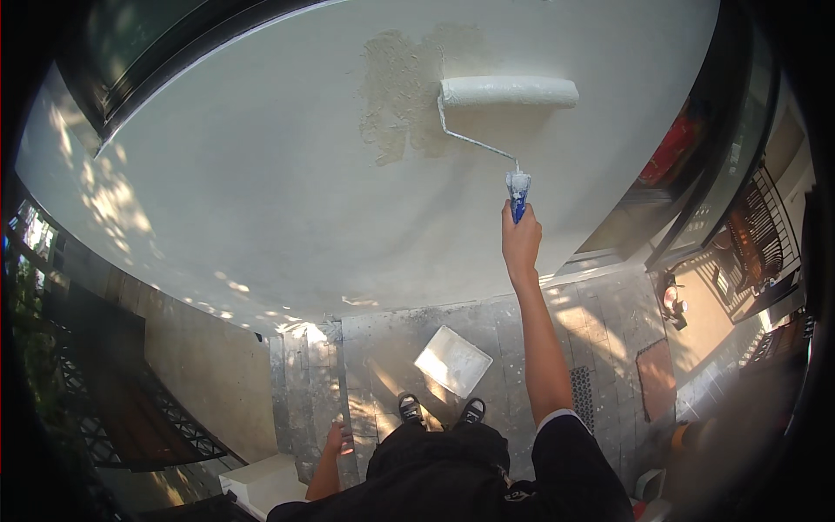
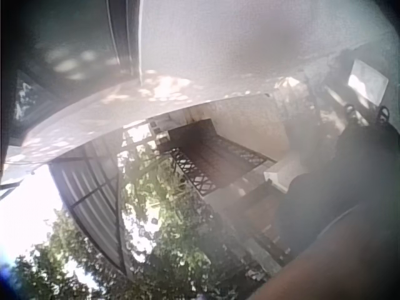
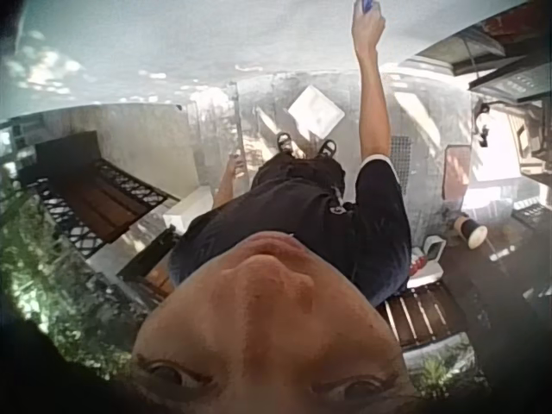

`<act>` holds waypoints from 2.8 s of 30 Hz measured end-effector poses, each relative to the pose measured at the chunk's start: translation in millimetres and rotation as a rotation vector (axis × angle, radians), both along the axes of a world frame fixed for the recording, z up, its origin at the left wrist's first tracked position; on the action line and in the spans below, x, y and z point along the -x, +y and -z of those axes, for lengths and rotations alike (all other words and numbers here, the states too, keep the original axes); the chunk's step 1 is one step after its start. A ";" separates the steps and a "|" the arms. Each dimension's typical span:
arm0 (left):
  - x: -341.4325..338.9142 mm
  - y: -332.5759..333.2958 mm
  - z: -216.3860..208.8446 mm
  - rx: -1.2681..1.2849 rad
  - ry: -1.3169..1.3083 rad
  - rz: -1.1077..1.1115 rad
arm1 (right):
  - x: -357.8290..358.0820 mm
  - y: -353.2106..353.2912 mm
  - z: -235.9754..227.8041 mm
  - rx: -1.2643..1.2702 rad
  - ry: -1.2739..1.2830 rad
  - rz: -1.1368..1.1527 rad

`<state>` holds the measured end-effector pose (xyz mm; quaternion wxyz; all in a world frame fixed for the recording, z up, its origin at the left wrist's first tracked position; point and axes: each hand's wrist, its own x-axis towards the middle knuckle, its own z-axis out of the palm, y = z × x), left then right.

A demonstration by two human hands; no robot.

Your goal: The person paints an exterior wall using a paint roller and paint from a paint tray.

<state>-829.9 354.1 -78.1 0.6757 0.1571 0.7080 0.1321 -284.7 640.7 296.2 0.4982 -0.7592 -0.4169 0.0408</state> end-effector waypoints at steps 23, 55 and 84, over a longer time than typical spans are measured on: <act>-35.6 13.8 -12.0 0.053 0.058 0.028 | -2.6 -11.7 28.2 0.044 -0.007 0.007; -23.8 17.6 -28.4 0.067 0.090 0.101 | 0.6 -11.4 31.2 0.064 -0.024 0.030; -16.1 -8.9 -50.2 0.029 0.060 0.000 | -25.9 -172.0 181.2 0.561 -0.095 -0.193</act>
